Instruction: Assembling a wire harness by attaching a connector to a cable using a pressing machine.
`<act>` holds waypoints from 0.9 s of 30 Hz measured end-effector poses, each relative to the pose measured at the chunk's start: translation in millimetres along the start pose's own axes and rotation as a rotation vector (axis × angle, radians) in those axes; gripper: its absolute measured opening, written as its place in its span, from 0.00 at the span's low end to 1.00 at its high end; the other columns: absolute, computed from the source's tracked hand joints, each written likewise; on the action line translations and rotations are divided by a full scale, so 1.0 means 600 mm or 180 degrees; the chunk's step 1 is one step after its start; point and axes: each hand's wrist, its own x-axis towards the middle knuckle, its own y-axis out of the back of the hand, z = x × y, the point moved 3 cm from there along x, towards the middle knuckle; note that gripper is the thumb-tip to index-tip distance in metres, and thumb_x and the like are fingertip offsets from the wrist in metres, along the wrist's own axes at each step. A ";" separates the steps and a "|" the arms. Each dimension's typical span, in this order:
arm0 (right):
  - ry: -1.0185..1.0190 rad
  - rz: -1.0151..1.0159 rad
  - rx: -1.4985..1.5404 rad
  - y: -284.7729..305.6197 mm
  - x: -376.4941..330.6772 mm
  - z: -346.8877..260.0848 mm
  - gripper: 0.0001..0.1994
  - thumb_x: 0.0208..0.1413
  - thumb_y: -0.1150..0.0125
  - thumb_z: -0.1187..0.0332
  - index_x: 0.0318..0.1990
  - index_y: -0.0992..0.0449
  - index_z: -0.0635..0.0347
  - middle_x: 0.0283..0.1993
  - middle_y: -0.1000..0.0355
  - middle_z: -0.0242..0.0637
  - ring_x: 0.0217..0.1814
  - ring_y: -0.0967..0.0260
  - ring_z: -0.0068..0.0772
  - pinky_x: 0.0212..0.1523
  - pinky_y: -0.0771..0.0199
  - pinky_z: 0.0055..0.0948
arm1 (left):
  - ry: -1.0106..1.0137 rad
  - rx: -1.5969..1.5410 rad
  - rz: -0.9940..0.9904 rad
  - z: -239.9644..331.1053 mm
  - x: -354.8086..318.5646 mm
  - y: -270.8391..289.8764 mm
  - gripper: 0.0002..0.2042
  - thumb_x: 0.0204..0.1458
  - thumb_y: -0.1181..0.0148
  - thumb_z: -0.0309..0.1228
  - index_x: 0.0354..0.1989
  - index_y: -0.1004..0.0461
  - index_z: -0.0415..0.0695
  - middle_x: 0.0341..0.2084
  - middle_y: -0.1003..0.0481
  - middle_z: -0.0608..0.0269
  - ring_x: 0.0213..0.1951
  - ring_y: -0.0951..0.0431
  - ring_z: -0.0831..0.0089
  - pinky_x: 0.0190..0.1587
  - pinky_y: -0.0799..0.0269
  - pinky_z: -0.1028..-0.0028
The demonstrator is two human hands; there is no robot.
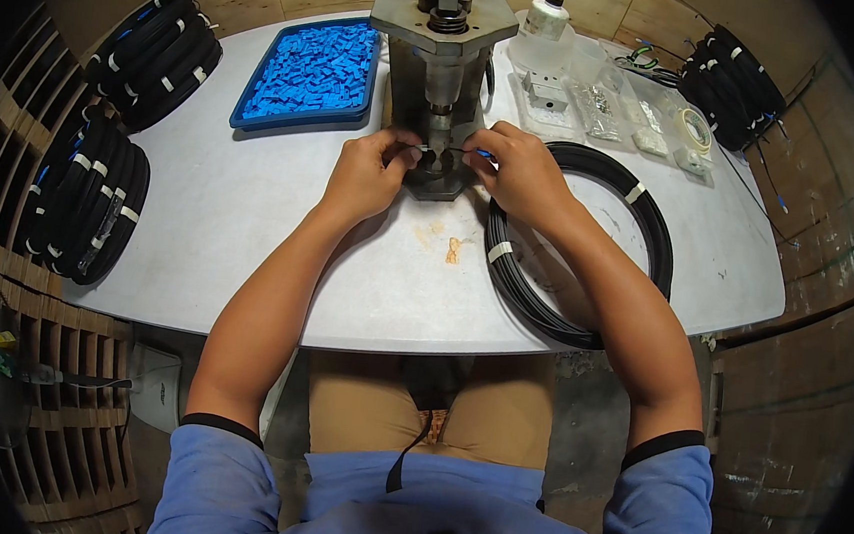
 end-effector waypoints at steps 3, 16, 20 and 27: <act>-0.0049 0.0000 -0.0008 -0.001 0.002 0.003 0.05 0.53 0.35 0.71 0.36 0.21 0.58 0.33 0.28 0.43 0.35 0.27 0.50 0.38 0.26 0.42 | 0.0003 0.0011 -0.0023 0.000 0.001 -0.003 0.09 0.56 0.42 0.26 0.42 0.20 0.38 0.29 0.18 0.53 0.32 0.17 0.65 0.39 0.23 0.70; -0.0167 -0.0108 0.0029 -0.003 0.005 0.003 0.06 0.55 0.39 0.71 0.37 0.21 0.62 0.36 0.26 0.45 0.38 0.27 0.52 0.41 0.26 0.43 | 0.0055 -0.0009 -0.0039 0.001 0.002 -0.006 0.10 0.57 0.46 0.25 0.43 0.21 0.36 0.30 0.18 0.50 0.35 0.15 0.63 0.40 0.23 0.68; -0.0186 -0.0149 0.0017 -0.004 0.006 0.003 0.06 0.56 0.39 0.70 0.37 0.21 0.62 0.36 0.26 0.45 0.38 0.27 0.53 0.41 0.26 0.44 | 0.0043 0.0002 -0.0039 0.003 0.001 -0.007 0.09 0.57 0.46 0.25 0.42 0.21 0.36 0.30 0.18 0.50 0.35 0.15 0.63 0.40 0.23 0.68; -0.0187 -0.0095 0.0113 0.000 0.005 0.001 0.05 0.55 0.38 0.71 0.36 0.20 0.63 0.35 0.26 0.46 0.36 0.26 0.51 0.40 0.26 0.42 | 0.0021 -0.0037 -0.0006 0.002 0.001 -0.007 0.09 0.58 0.45 0.25 0.42 0.21 0.37 0.30 0.18 0.52 0.34 0.16 0.65 0.40 0.22 0.69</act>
